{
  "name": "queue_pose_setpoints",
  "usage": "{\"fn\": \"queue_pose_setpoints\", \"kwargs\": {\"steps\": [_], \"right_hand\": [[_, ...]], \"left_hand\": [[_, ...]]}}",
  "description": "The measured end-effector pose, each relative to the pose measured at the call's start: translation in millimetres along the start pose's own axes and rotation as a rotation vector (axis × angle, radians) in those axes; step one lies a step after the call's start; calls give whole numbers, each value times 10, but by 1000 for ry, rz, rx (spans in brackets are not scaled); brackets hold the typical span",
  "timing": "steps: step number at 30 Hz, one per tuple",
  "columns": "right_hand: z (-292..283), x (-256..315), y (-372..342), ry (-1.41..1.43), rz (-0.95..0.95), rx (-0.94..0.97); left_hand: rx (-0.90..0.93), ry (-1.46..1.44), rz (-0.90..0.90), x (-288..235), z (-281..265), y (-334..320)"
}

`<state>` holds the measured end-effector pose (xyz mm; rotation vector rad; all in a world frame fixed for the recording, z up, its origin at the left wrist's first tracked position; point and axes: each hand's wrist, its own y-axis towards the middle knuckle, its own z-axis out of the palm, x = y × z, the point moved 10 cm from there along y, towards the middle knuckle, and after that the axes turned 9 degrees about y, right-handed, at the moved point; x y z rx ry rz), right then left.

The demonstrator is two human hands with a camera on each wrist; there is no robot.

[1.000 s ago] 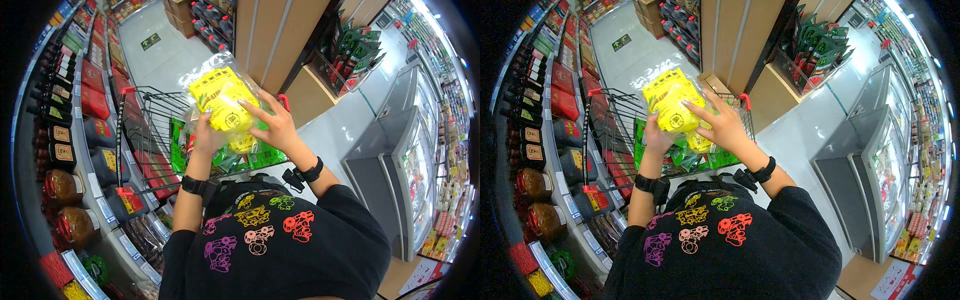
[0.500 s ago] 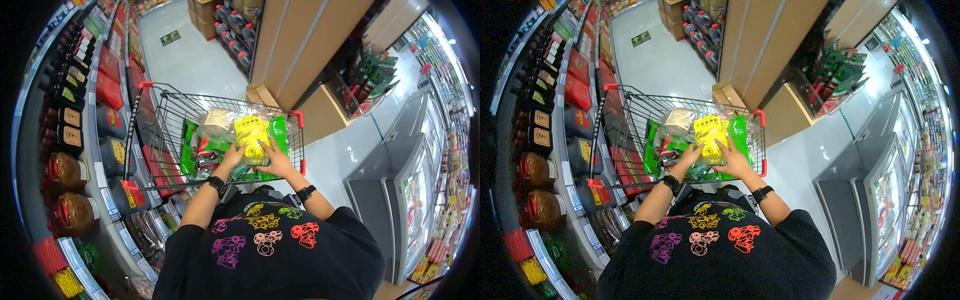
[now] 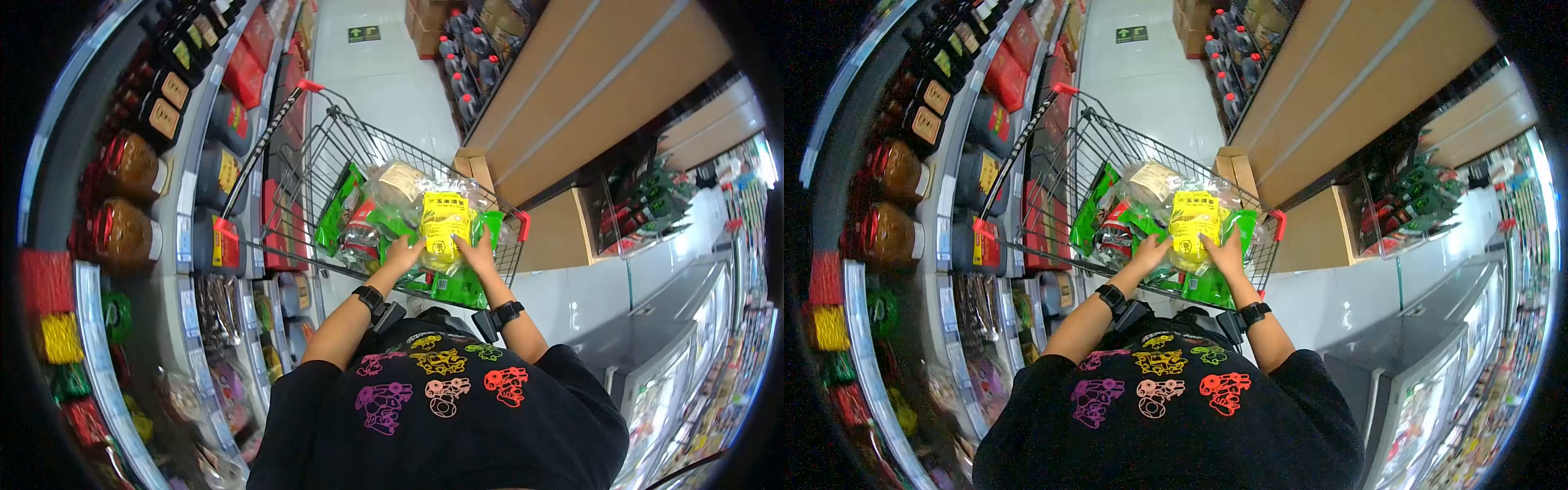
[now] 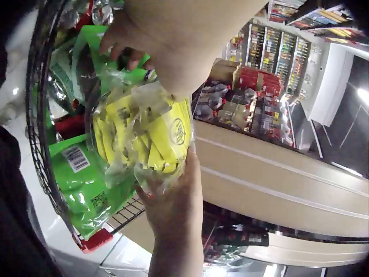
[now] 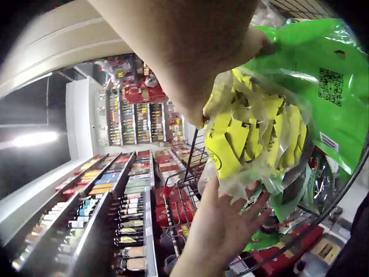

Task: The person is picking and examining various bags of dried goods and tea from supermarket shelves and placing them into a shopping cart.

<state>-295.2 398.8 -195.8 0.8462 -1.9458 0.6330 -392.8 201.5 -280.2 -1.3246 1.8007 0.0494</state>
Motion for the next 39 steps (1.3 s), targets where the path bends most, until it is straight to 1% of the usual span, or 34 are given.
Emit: {"fn": "queue_pose_setpoints", "kwargs": {"steps": [1, 3, 6, 7, 10, 11, 12, 13, 14, 15, 17, 19, 20, 23, 24, 26, 27, 28, 29, 31, 32, 34, 35, 37, 39], "right_hand": [[11, -131, 40, 59, 55, 29], [11, -403, 81, 181, 177, 74], [240, -434, -243, 568, 609, 362], [254, -435, -262, 605, 610, 376], [267, -376, -338, 701, 634, 425], [274, -385, -316, 726, 636, 472], [270, -391, -289, 752, 637, 517], [261, -316, -306, 779, 633, 563], [177, -333, -335, 808, 685, 476], [93, -236, -351, 772, 672, 456], [-72, -112, -418, 700, 658, 413], [-253, 81, -434, 788, 545, 411], [-339, 121, -426, 831, 487, 406], [-618, -120, -435, 840, 533, 304], [-703, -237, -463, 839, 567, 241], [-681, -618, -476, 867, 621, 267], [-676, -666, -498, 880, 649, 279], [-674, -675, -514, 872, 640, 336], [-689, -692, -514, 895, 623, 336], [-680, -643, -536, 944, 597, 330], [-680, -631, -538, 913, 591, 316], [-657, -663, -534, 890, 599, 297], [-641, -672, -524, 878, 601, 292], [-569, -566, -531, 915, 614, 340], [-518, -396, -546, 944, 601, 370]], "left_hand": [[-22, 10, -21, -2, 1, -45], [-61, -69, -91, 17, 48, -100], [-104, -145, -178, 33, 105, -167], [-121, -167, -205, 3, 99, -197], [-316, -136, -252, -160, -75, -421], [-375, -132, -275, -184, -111, -480], [-278, -322, -227, -161, 16, -392], [-185, -322, -207, -299, 44, -431], [-96, -324, -183, -450, 58, -468], [-8, -326, -161, -605, 76, -506], [-10, -343, -82, -823, 52, -545], [-36, -404, 5, -1094, -4, -643], [-74, -393, 19, -1024, 129, -541], [-143, -209, 70, -1217, 235, -566], [-71, -69, 8, -1331, 232, -650], [-20, 16, 31, -1280, 442, -574], [5, 58, 43, -1259, 535, -548], [-88, 46, 89, -1262, 524, -563], [-109, 26, 85, -1211, 572, -545], [-141, -9, 73, -1154, 593, -555], [-121, -48, 78, -1125, 626, -558], [-95, -121, 92, -1166, 516, -564], [-94, -92, 87, -1189, 460, -583], [-96, -37, 73, -1236, 346, -640], [-149, -90, 118, -1079, 382, -550]]}}
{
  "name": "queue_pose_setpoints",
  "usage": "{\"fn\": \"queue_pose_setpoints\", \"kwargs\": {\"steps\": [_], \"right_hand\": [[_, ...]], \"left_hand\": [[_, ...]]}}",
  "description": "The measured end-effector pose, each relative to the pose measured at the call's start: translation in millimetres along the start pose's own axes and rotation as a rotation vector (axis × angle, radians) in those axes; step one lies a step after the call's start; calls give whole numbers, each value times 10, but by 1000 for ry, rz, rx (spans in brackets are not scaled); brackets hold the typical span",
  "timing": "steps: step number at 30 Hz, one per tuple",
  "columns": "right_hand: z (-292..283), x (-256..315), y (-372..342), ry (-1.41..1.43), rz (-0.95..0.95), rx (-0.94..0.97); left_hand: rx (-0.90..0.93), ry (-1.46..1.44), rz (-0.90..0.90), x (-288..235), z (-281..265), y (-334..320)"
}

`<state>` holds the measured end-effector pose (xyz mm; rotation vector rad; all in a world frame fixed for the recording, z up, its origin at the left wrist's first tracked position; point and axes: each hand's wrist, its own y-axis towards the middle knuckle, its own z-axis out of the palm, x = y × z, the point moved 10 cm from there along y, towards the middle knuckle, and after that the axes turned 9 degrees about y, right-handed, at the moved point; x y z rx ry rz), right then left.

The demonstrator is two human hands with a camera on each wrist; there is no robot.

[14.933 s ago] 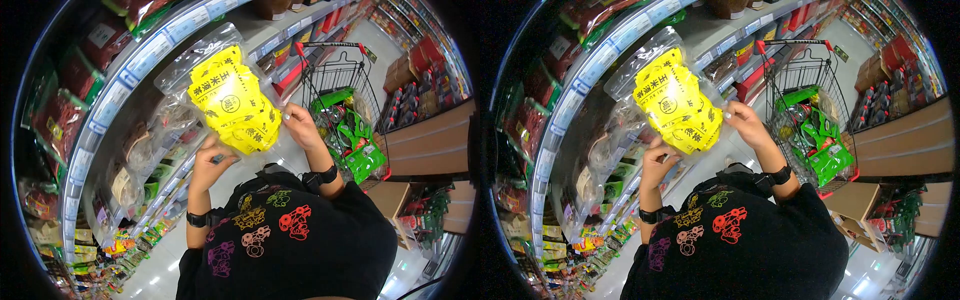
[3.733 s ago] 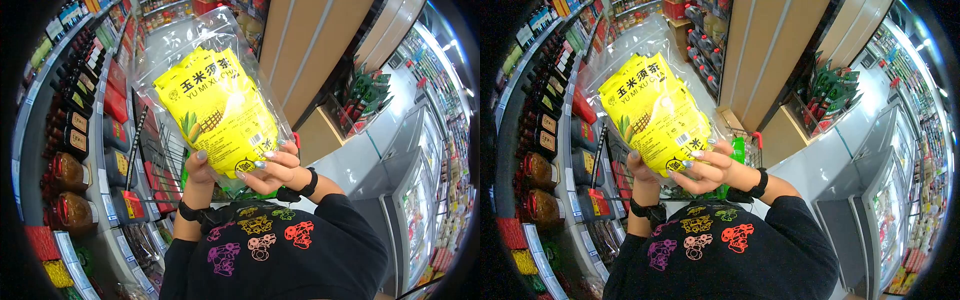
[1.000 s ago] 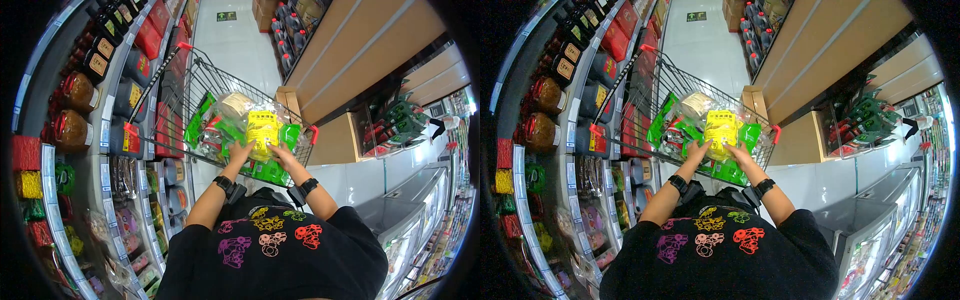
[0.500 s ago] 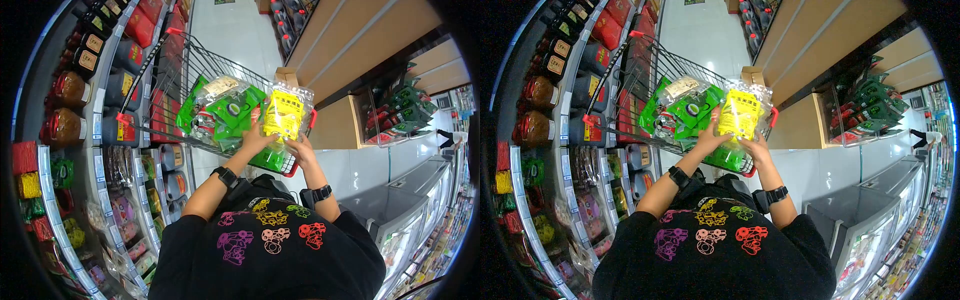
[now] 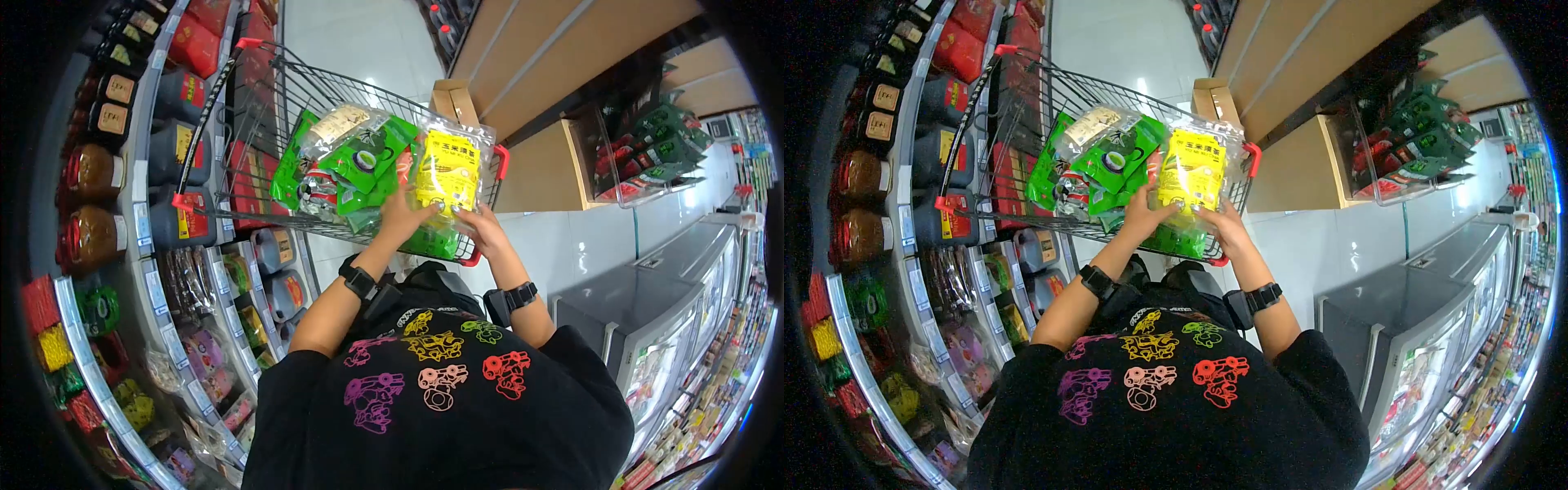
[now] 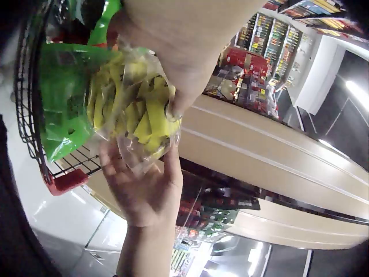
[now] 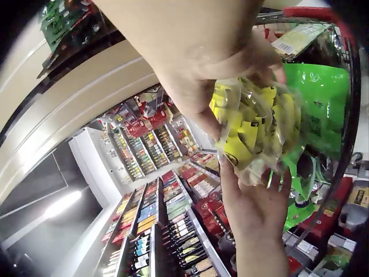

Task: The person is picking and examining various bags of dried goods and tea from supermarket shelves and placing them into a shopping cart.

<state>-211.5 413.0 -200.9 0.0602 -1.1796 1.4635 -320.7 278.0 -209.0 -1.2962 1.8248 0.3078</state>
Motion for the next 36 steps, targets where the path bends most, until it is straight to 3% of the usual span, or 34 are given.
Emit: {"fn": "queue_pose_setpoints", "kwargs": {"steps": [3, 5, 6, 10, 13, 16, 18, 20, 22, 26, 30, 32, 34, 35, 36], "right_hand": [[114, 26, 72, -114, -137, 55], [95, 19, 101, -334, -151, -61], [110, -17, 139, -440, -178, -81], [265, -259, 344, -727, -323, -104], [310, -448, 413, -563, -277, -56], [38, -678, 791, -68, -85, 95], [-365, -423, 683, 203, -56, -161], [-965, -269, 833, 42, -218, -442], [-1153, -313, 934, 19, -127, -463], [-1385, -557, 1196, 63, 46, -603], [-1814, -678, 1736, -228, 23, -867], [-1714, -447, 1638, -358, -25, -803], [-1504, -280, 1469, -440, -28, -701], [-1693, -374, 1694, -381, -118, -728], [-1674, -308, 1738, -356, -171, -659]], "left_hand": [[50, -138, -65, 242, 13, 41], [185, -308, -259, 530, 58, 30], [170, -453, -284, 306, -127, -75], [303, -431, -478, 788, -242, -140], [270, -429, -466, 1061, -344, -46], [244, -453, -496, 1161, -404, -35], [220, -432, -503, 1160, -403, -43], [230, -402, -500, 1192, -372, -25], [214, -353, -512, 1144, -374, -39], [207, -322, -482, 1081, -395, -27], [193, -260, -486, 988, -472, -59], [156, -261, -447, 914, -514, -52], [38, -167, -191, 974, -570, 140], [-25, -3, -62, 928, -634, 157], [-86, 159, 64, 613, -736, 103]]}}
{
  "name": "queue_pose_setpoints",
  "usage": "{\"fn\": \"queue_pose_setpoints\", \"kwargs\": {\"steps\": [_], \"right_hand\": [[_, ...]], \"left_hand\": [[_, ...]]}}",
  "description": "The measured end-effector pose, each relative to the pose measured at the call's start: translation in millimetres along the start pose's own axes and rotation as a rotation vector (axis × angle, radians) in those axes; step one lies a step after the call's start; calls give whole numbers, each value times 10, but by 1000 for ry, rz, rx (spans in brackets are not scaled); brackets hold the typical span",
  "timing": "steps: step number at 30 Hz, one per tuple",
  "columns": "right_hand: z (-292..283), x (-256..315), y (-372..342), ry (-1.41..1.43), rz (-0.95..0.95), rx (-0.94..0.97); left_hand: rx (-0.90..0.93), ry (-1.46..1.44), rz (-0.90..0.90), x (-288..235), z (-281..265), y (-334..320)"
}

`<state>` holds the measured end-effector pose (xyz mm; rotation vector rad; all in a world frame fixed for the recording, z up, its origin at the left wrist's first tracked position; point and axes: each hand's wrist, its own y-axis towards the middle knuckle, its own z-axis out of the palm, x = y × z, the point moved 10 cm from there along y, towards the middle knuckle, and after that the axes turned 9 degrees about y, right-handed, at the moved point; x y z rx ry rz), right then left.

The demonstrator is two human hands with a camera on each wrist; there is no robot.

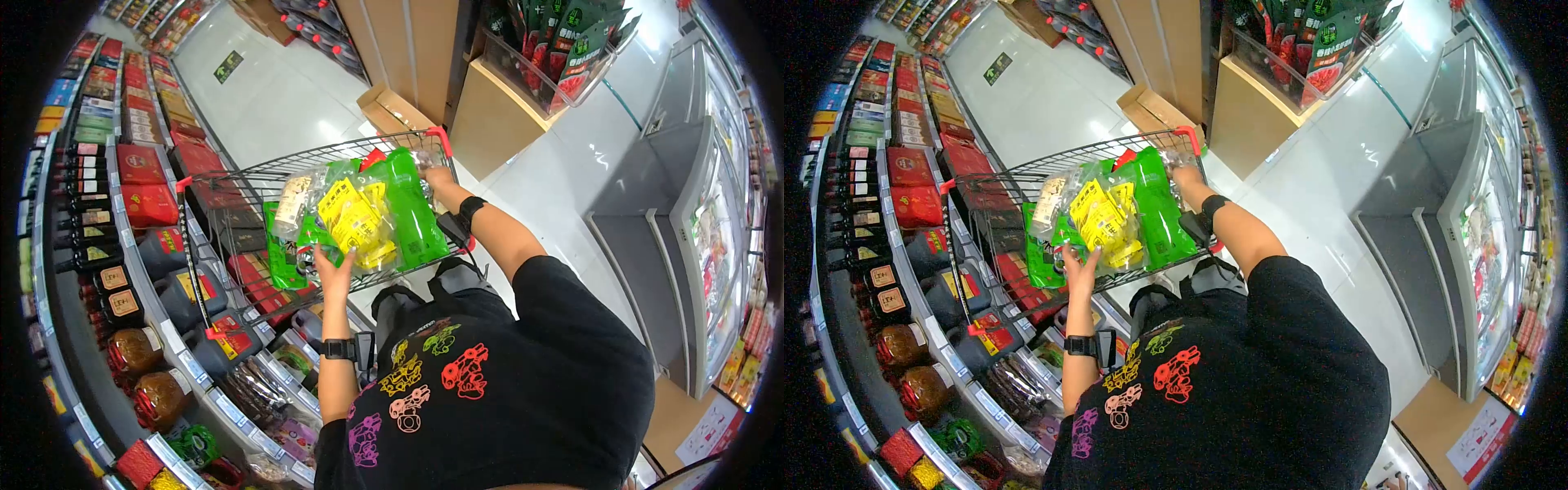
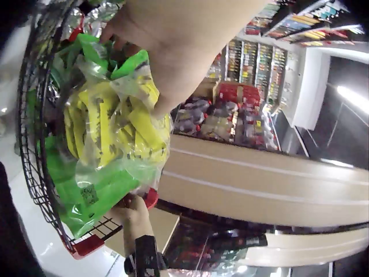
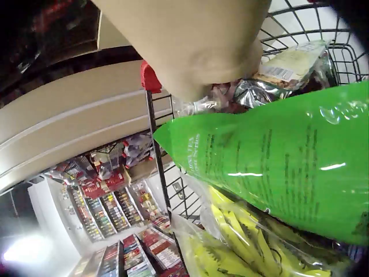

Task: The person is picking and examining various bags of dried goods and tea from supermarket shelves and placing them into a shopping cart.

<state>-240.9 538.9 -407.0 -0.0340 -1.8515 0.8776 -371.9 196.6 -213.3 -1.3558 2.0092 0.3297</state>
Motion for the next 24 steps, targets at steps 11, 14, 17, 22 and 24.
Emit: {"fn": "queue_pose_setpoints", "kwargs": {"steps": [11, 14, 17, 22, 24], "right_hand": [[254, 1219, -731, 363, -105, 428], [303, 1305, -867, 294, -140, 464], [254, 1236, -896, 341, -113, 471], [-121, 1114, -810, 589, -58, 398], [-291, 1288, -876, 711, -163, 405]], "left_hand": [[302, 700, 894, -2182, 548, -721], [372, 714, 1137, -2157, 1043, -994], [361, 784, 1157, -1909, 1314, -906], [378, 777, 1076, -1956, 1194, -843], [340, 776, 1041, -1883, 1162, -774]]}}
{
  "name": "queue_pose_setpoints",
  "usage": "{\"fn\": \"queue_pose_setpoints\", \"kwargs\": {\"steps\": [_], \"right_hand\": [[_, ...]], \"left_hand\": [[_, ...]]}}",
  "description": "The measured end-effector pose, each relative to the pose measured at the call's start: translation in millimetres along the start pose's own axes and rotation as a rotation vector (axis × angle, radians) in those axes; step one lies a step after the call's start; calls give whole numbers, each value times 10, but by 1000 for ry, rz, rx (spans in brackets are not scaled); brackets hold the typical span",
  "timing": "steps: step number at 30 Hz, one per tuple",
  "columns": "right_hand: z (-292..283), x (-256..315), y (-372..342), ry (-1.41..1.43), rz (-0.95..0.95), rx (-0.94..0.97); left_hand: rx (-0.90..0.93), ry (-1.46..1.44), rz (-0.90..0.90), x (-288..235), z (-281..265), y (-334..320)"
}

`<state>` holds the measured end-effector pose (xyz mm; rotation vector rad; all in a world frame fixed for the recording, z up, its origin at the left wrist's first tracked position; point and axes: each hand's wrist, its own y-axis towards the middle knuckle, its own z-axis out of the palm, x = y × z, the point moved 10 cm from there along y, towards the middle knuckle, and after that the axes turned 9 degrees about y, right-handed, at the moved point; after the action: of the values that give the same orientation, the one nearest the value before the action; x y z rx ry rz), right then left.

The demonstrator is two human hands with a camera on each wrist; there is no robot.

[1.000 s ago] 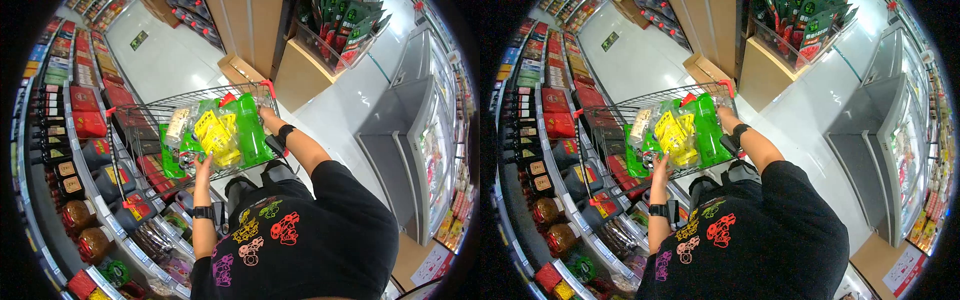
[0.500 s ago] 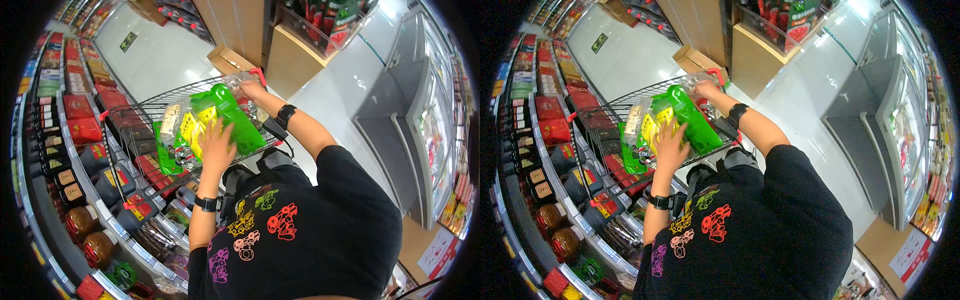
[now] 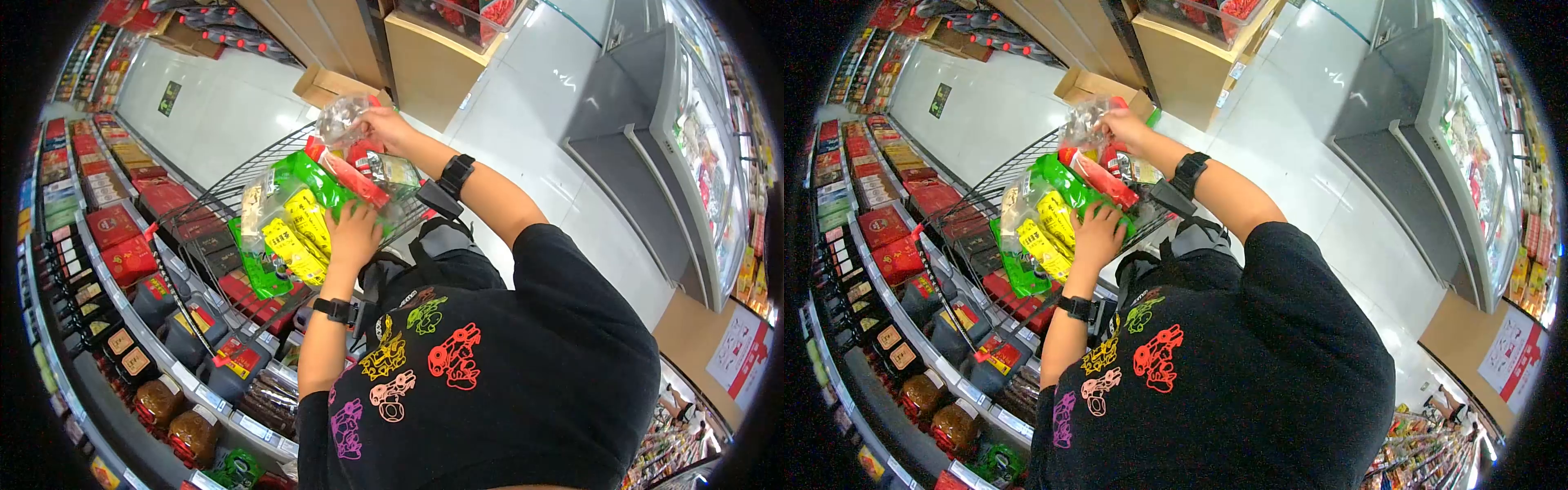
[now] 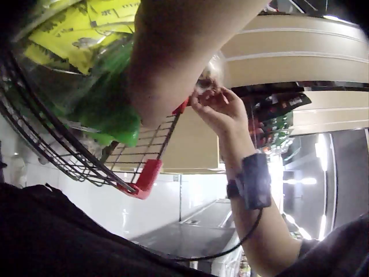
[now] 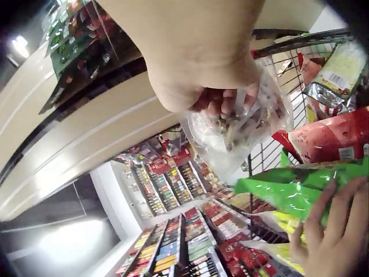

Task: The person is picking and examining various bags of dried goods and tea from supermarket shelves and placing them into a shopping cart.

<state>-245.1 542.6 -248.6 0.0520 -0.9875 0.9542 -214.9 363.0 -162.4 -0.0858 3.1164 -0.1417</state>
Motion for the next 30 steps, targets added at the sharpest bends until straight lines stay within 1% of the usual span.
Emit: {"fn": "queue_pose_setpoints", "kwargs": {"steps": [2, 3, 6, 9, 12, 13, 16, 17, 20, 21, 24, 25, 26, 27, 28, 29, 30], "right_hand": [[98, 243, -164, 97, 9, 5], [119, 276, -191, 103, 34, 37], [319, 480, -337, 285, -24, 208], [480, 683, -542, 177, -68, 339], [468, 567, -735, 206, -8, 498], [474, 526, -798, 63, -55, 519], [542, 386, -1038, -434, -90, 625], [699, 470, -1189, -628, -365, 746], [987, 249, -1432, -1078, -409, 956], [1026, 281, -1471, -1093, -409, 934], [1031, 284, -1545, -380, -214, 996], [737, -112, -1376, -190, 116, 818], [463, -441, -1271, -185, 233, 724], [164, -873, -1163, -386, 278, 680], [-150, -1301, -1040, -654, 281, 674], [-415, -1701, -934, -878, 281, 688], [-629, -2086, -837, -1041, 292, 706]], "left_hand": [[39, -21, -49, 106, 74, -7], [55, -31, -72, 146, 94, 10], [95, -64, -72, 159, 134, 10], [167, -300, -148, 330, 258, 10], [184, -1341, -335, 511, 392, 63], [78, -1664, -274, 557, 285, 88], [90, -2455, -667, 640, 321, -5], [187, -2492, -832, 566, 412, -48], [293, -2367, -939, 442, 808, -182], [299, -2454, -943, 392, 788, -170], [160, -2561, -1038, 464, 776, -190], [67, -2594, -1030, 556, 861, -240], [98, -2685, -979, 550, 856, -243], [128, -2775, -921, 552, 832, -231], [155, -2866, -856, 540, 789, -201], [99, -2868, -861, 536, 742, -193], [78, -2884, -870, 530, 754, -214]]}}
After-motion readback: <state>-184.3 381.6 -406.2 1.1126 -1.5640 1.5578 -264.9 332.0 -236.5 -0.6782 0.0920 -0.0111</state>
